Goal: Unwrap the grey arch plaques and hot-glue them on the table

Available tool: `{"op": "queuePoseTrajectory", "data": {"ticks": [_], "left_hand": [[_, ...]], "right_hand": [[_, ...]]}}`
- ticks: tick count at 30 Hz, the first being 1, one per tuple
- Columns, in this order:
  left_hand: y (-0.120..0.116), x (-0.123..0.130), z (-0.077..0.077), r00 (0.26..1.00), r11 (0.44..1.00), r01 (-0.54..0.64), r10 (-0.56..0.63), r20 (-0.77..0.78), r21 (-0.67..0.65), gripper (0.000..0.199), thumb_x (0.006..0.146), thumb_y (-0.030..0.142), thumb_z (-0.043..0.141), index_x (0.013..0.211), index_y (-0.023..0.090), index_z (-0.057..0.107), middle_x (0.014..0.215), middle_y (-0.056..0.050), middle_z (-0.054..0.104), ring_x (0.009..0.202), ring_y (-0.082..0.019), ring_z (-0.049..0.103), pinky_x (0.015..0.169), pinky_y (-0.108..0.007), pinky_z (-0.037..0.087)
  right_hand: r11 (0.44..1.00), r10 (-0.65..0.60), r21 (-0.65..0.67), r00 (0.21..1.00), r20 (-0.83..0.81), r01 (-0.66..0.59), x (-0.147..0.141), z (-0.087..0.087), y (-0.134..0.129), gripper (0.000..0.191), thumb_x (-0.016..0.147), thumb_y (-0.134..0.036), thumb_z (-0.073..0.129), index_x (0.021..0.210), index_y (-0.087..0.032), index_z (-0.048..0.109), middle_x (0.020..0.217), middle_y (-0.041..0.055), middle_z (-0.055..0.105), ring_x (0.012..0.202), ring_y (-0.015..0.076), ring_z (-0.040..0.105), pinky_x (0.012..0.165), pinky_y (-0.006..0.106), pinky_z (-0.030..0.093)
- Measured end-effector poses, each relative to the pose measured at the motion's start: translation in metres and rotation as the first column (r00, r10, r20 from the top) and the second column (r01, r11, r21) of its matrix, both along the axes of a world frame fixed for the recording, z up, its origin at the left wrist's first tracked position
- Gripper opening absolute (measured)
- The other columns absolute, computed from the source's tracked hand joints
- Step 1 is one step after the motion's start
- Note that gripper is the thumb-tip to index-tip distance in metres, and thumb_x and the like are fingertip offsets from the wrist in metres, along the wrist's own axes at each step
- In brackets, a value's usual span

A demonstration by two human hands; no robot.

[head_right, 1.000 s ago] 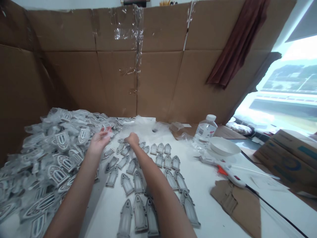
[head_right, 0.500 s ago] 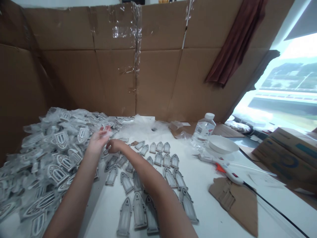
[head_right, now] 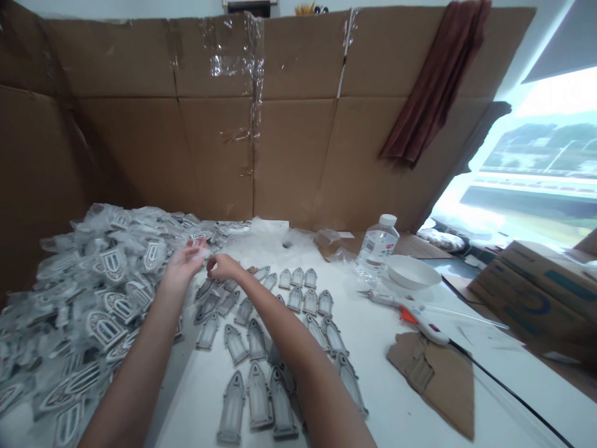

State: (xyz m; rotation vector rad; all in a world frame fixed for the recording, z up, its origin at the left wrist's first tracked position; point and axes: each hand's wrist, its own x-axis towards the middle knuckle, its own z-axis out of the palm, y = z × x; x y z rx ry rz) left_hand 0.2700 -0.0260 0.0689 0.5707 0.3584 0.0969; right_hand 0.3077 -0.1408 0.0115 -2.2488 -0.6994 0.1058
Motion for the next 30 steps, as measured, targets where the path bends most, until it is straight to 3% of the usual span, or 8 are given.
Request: {"op": "queuePoseTrajectory", "data": {"ticks": [4, 9, 12, 16, 23, 27, 30], "left_hand": [[0.001, 0.0, 0.0, 1.0, 1.0, 0.005, -0.005, 0.01, -0.001, 0.036, 0.063, -0.015, 0.034, 0.078, 0.017, 0.043, 0.087, -0.003, 0.059, 0.093, -0.01, 0.063, 0.08, -0.021, 0.052], [0.0, -0.002, 0.002, 1.0, 1.0, 0.003, -0.003, 0.009, -0.004, 0.036, 0.064, -0.014, 0.036, 0.08, 0.017, 0.043, 0.086, -0.002, 0.058, 0.091, -0.009, 0.063, 0.076, -0.018, 0.052], [0.0, -0.004, 0.003, 1.0, 1.0, 0.001, -0.001, 0.008, -0.008, 0.035, 0.065, -0.014, 0.036, 0.08, 0.017, 0.043, 0.084, -0.002, 0.057, 0.087, -0.008, 0.063, 0.075, -0.017, 0.052], [0.0, -0.006, 0.007, 1.0, 1.0, -0.024, 0.024, -0.006, -0.014, 0.036, 0.063, -0.015, 0.034, 0.079, 0.017, 0.042, 0.082, -0.002, 0.057, 0.084, -0.008, 0.063, 0.075, -0.017, 0.052], [0.001, -0.006, 0.009, 0.998, 0.997, -0.064, 0.063, -0.03, -0.036, 0.034, 0.067, -0.015, 0.035, 0.078, 0.016, 0.042, 0.084, -0.002, 0.057, 0.083, -0.007, 0.062, 0.075, -0.015, 0.052], [0.002, -0.005, 0.009, 0.996, 0.995, -0.088, 0.087, -0.025, -0.042, 0.035, 0.067, -0.015, 0.034, 0.078, 0.017, 0.041, 0.083, -0.002, 0.056, 0.082, -0.006, 0.062, 0.076, -0.015, 0.052], [0.002, -0.005, 0.01, 0.995, 0.994, -0.101, 0.1, -0.026, -0.041, 0.036, 0.067, -0.017, 0.032, 0.077, 0.017, 0.04, 0.08, -0.001, 0.056, 0.081, -0.006, 0.062, 0.075, -0.014, 0.051]], "right_hand": [[0.96, -0.093, 0.256, 0.991, -0.091, 0.114, -0.011, 0.027, -0.005, 0.02, 0.08, -0.027, 0.043, 0.083, -0.013, 0.058, 0.08, 0.0025, 0.06, 0.062, 0.0072, 0.049, 0.049, 0.016, 0.034], [0.904, -0.062, 0.396, 0.965, -0.254, 0.162, -0.024, 0.043, -0.004, 0.02, 0.079, -0.031, 0.049, 0.071, -0.013, 0.056, 0.069, 0.0011, 0.058, 0.049, 0.0047, 0.044, 0.038, 0.015, 0.026], [0.871, -0.064, 0.445, 0.946, -0.317, 0.209, -0.028, 0.042, -0.001, 0.016, 0.075, -0.028, 0.057, 0.069, -0.013, 0.056, 0.062, -0.0004, 0.056, 0.048, 0.0044, 0.045, 0.038, 0.014, 0.026], [0.829, -0.056, 0.495, 0.919, -0.391, 0.261, -0.028, 0.04, -0.001, 0.015, 0.076, -0.028, 0.06, 0.076, -0.013, 0.058, 0.078, 0.0026, 0.064, 0.051, 0.0037, 0.049, 0.041, 0.013, 0.031], [0.808, -0.04, 0.519, 0.905, -0.424, 0.279, -0.025, 0.037, -0.008, 0.024, 0.081, -0.033, 0.059, 0.09, -0.011, 0.063, 0.09, 0.0084, 0.066, 0.051, 0.0027, 0.047, 0.043, 0.014, 0.035], [0.826, -0.082, 0.489, 0.917, -0.391, 0.282, -0.017, 0.029, -0.012, 0.03, 0.088, -0.031, 0.049, 0.109, -0.013, 0.06, 0.094, 0.0074, 0.064, 0.051, 0.0021, 0.046, 0.044, 0.014, 0.036], [0.886, -0.087, 0.399, 0.931, -0.355, 0.235, -0.01, 0.017, -0.013, 0.028, 0.083, -0.021, 0.051, 0.106, -0.012, 0.063, 0.076, 0.0027, 0.062, 0.046, 0.0033, 0.044, 0.042, 0.015, 0.035]]}}
